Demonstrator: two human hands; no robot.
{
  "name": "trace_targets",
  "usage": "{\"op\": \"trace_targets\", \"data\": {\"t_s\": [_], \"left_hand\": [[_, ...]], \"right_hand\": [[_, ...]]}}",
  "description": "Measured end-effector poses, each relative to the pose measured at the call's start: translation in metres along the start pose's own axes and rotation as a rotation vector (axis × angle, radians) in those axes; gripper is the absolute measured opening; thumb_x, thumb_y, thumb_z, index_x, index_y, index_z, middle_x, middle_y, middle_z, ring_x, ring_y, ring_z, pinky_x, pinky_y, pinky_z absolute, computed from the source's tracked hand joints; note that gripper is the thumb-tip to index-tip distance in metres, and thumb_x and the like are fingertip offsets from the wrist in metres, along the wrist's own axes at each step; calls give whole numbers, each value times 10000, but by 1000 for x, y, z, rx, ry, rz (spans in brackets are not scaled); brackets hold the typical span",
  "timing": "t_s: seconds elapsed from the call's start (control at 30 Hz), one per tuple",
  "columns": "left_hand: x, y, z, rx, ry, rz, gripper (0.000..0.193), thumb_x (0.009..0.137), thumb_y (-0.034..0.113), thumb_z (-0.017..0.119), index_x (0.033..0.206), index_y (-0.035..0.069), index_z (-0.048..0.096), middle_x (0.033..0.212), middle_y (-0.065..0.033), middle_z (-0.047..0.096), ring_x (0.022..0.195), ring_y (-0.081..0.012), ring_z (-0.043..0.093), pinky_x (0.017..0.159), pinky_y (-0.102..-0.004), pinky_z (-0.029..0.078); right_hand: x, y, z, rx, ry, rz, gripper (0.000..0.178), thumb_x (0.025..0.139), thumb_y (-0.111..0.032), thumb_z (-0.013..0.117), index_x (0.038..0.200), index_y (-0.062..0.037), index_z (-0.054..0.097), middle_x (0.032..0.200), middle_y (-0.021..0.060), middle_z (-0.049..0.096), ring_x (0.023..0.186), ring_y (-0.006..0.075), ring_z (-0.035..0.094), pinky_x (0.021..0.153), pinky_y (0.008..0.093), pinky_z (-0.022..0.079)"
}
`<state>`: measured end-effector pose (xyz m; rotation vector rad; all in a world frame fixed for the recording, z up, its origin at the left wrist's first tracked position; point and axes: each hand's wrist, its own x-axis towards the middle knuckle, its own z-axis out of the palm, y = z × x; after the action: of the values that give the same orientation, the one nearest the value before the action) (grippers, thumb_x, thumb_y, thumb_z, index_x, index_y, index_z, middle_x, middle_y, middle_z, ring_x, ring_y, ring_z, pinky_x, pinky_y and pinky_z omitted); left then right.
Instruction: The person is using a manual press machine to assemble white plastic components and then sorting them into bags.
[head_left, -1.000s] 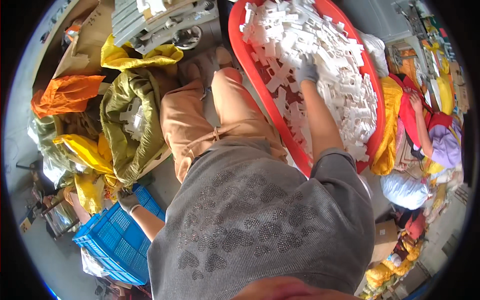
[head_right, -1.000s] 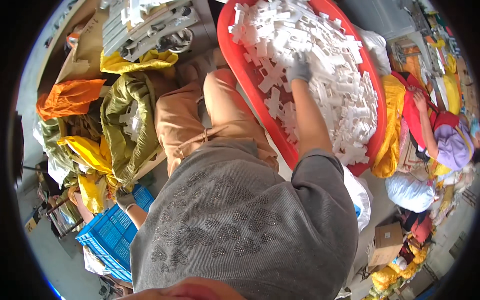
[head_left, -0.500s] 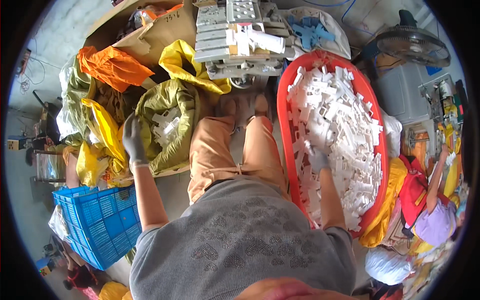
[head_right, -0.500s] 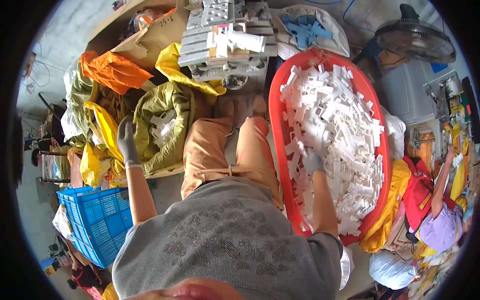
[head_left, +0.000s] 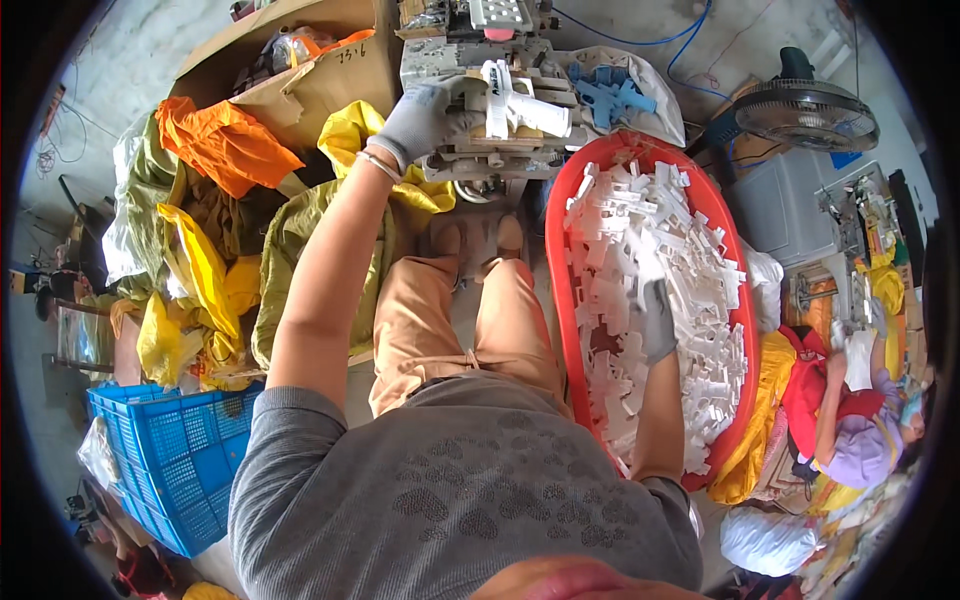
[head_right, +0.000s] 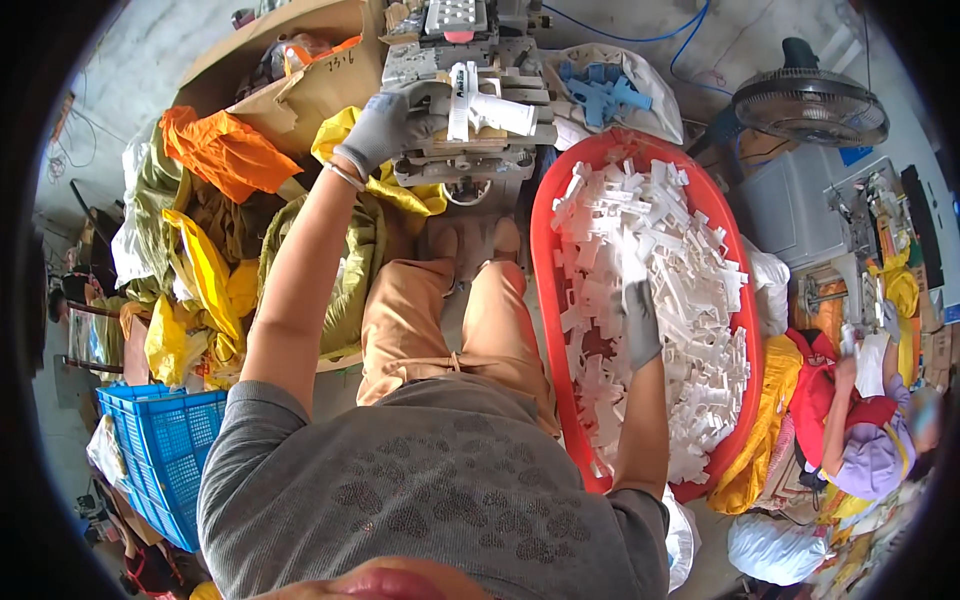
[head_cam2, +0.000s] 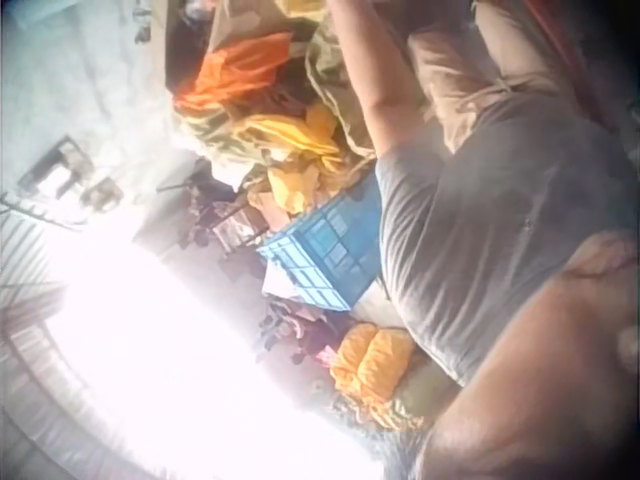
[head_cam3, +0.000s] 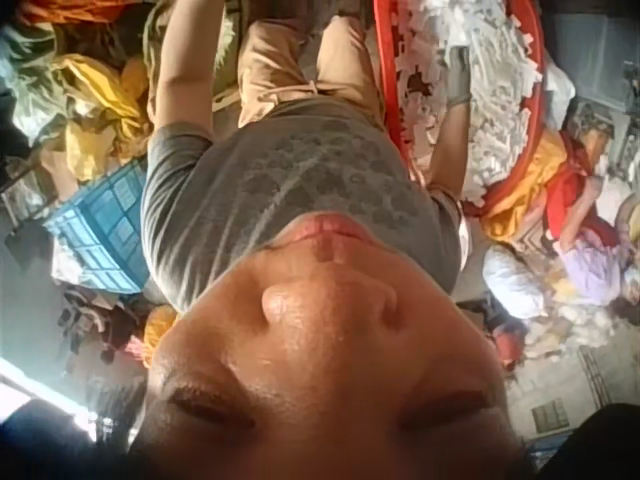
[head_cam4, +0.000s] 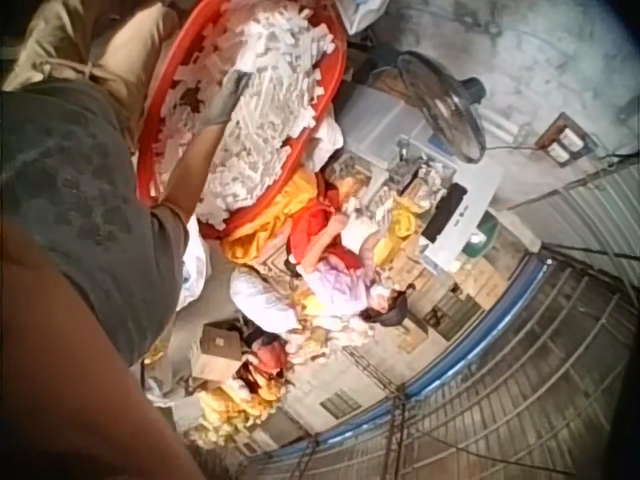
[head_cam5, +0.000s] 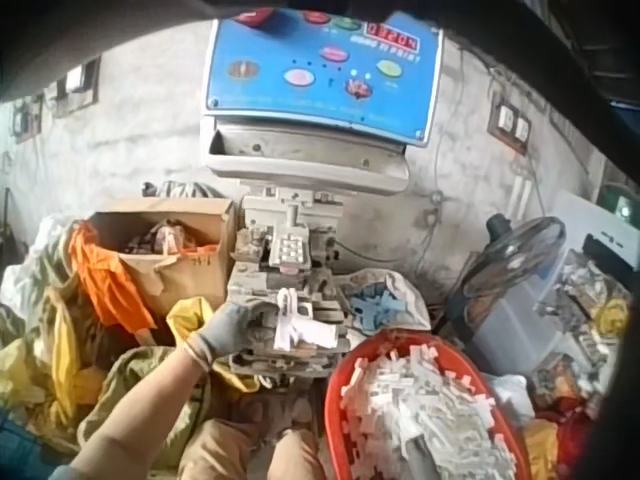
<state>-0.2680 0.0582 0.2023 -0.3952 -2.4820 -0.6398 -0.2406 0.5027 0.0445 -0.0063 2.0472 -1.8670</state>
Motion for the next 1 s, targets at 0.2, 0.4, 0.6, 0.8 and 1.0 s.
{"op": "trace_targets", "data": {"t_s": [0.2, 0.4, 0.6, 0.8, 1.0], "left_hand": [[-26, 13, -8, -174, 347, -163, 351, 751, 195, 709, 1060, 60, 611, 1028, -147, 629, 952, -307, 607, 817, -343, 480], [-150, -26, -29, -152, 631, -724, 336, 784, 152, 684, 1102, 61, 624, 917, -90, 674, 812, -134, 634, 748, -257, 492], [-291, -49, -44, -77, 653, -956, 331, 836, 240, 657, 1105, 50, 625, 959, -79, 666, 830, -133, 619, 736, -252, 486], [-360, -59, -22, -60, 615, -1069, 316, 827, 244, 662, 1074, 49, 630, 898, -72, 667, 795, -137, 608, 739, -268, 478], [-386, -80, -5, 160, 500, -1128, 322, 856, 309, 625, 1101, 100, 615, 892, -60, 660, 769, -140, 596, 718, -265, 471]], "right_hand": [[45, -137, 85, -114, 67, -660, 457, 874, -134, 554, 1314, -89, 440, 1152, 55, 547, 1048, 173, 532, 894, 302, 419], [111, -191, 154, -607, -86, -1059, 426, 764, -63, 665, 1177, -112, 571, 1115, 133, 560, 1034, 288, 547, 913, 338, 427], [123, -209, 167, -896, -214, -1093, 446, 794, -85, 634, 1228, -153, 557, 1112, 126, 526, 1036, 292, 522, 912, 333, 414], [134, -209, 162, -1054, -298, -1249, 357, 851, -171, 528, 1205, -152, 574, 1184, 142, 524, 1034, 323, 528, 891, 378, 432], [77, -174, 125, -780, -85, -1251, 330, 880, -200, 573, 1171, -44, 563, 1181, 141, 557, 1118, 284, 516, 969, 357, 390]]}}
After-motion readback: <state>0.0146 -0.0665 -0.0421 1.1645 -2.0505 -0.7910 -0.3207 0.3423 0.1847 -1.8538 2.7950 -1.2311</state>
